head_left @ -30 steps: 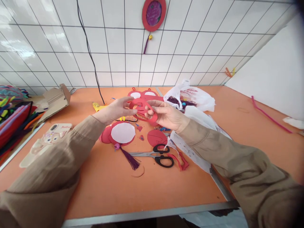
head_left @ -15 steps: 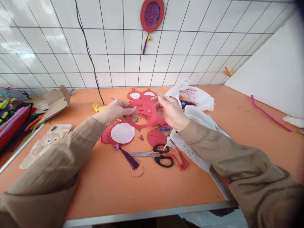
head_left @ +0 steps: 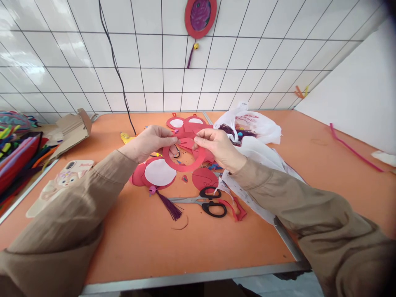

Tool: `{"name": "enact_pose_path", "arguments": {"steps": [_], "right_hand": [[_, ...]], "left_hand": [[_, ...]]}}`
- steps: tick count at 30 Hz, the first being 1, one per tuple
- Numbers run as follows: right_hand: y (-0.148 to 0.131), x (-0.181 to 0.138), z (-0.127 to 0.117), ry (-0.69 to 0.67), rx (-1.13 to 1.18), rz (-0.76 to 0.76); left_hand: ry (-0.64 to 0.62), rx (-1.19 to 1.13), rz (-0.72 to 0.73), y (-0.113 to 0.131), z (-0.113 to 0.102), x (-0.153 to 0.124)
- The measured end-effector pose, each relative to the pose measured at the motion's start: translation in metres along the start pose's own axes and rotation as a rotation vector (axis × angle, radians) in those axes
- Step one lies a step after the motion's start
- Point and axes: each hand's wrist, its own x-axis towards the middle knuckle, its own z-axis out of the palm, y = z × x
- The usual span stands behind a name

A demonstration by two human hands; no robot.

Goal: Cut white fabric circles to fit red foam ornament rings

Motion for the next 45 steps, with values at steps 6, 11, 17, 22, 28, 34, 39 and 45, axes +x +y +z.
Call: {"name": "enact_pose_path", "arguments": {"steps": [6, 11, 17, 22, 28, 34, 39, 45], "right_hand": [[0.004, -0.002, 0.001, -0.086, -0.036, 0.048], [0.004, -0.006, 0.005, -0.155, -0.021, 0.13], [0.006, -0.008, 0.008, -0.103, 0.053, 0.173], [0.01, -0.005, 0.007, -0.056, 0.075, 0.138], [0.011, -0.004, 0.007, -0.039, 0.077, 0.126], [0.006, -0.006, 0.004, -0.102, 0.088, 0.144], [0.002, -0.009, 0.005, -0.159, 0.027, 0.207], [-0.004, -0.01, 0.005, -0.177, -0.03, 0.189]], "left_hand": [[0.012, -0.005, 0.0, -0.001, -0.003, 0.001], [0.031, -0.024, 0.011, -0.008, -0.011, 0.004], [0.027, -0.027, -0.075, -0.008, -0.02, 0.005], [0.018, 0.028, -0.131, -0.01, -0.027, 0.006], [-0.063, 0.013, -0.106, -0.012, -0.022, 0.004], [-0.038, 0.082, -0.115, -0.01, -0.021, 0.002], [-0.018, 0.121, -0.097, -0.007, -0.026, 0.003], [-0.028, 0.229, -0.07, 0.001, -0.029, 0.001]]}}
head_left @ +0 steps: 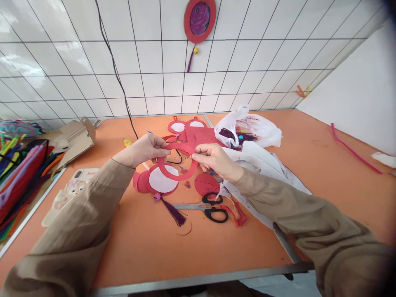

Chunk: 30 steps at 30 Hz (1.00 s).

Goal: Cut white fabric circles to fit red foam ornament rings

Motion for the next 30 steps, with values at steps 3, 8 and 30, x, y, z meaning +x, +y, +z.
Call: {"name": "enact_pose_path", "arguments": {"steps": [3, 8, 30], "right_hand": [[-0.01, -0.002, -0.002, -0.012, -0.055, -0.024], [-0.026, -0.004, 0.003, -0.056, -0.166, 0.006], [-0.013, 0.007, -0.008, -0.01, -0.278, -0.008]], "left_hand": [[-0.006, 0.0, 0.022, 0.007, -0.002, -0.005], [0.023, 0.028, 0.029, 0.018, -0.009, -0.015], [-0.127, 0.842, -0.097, -0.029, 0.002, 0.018]]}}
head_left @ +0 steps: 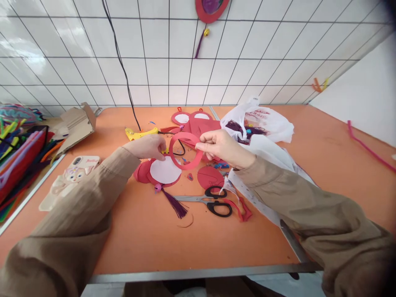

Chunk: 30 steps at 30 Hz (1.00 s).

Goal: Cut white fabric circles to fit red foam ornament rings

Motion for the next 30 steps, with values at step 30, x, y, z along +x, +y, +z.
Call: {"name": "enact_pose_path", "arguments": {"steps": [30], "right_hand": [[-0.004, -0.002, -0.007, 0.041, -0.009, -0.082]], "left_hand": [[0.04, -0.355, 0.097, -0.016, 0.006, 0.009]]}}
